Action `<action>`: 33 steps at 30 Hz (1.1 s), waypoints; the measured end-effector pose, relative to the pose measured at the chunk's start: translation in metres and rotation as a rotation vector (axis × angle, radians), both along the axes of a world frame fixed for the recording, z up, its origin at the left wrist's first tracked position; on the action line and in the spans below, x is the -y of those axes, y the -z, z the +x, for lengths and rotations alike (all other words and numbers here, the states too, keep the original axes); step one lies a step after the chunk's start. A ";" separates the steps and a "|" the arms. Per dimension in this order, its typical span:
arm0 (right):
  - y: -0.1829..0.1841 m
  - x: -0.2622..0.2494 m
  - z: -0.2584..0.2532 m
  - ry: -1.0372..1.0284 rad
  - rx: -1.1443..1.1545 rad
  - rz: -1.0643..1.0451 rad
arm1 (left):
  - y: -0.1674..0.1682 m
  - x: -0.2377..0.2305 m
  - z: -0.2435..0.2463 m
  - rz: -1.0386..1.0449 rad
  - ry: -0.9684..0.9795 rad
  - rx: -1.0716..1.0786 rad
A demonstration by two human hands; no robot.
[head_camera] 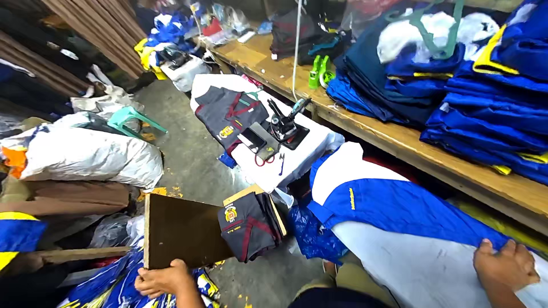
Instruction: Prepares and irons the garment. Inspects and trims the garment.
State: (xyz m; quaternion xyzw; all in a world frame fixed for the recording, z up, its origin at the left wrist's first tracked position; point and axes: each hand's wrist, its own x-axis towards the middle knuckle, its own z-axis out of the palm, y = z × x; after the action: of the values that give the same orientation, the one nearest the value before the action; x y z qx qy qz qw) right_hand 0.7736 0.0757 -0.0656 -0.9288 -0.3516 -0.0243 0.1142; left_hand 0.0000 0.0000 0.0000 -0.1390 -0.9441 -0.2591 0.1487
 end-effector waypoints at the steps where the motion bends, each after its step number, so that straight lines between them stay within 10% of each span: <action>1: 0.029 0.006 0.027 -0.032 -0.035 0.117 | -0.014 -0.008 0.020 -0.079 -0.042 0.065; 4: 0.025 0.010 0.032 -0.006 -0.129 0.060 | -0.007 -0.033 0.067 -0.156 0.094 0.005; 14: 0.035 0.010 0.041 -0.018 -0.136 0.028 | 0.030 -0.118 0.425 -0.405 1.837 0.206; 27: 0.027 0.009 0.038 -0.016 -0.229 0.010 | 0.005 -0.098 0.483 -1.053 1.765 0.215; 33: 0.029 0.009 0.036 0.001 -0.223 -0.006 | -0.005 -0.173 0.488 -0.561 1.699 0.285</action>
State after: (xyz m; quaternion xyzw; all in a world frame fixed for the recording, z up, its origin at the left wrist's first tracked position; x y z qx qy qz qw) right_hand 0.8094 0.0667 -0.0947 -0.9263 -0.3362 0.0802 0.1498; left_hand 0.4878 0.1731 0.0052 -0.7867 -0.5614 -0.0566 -0.2504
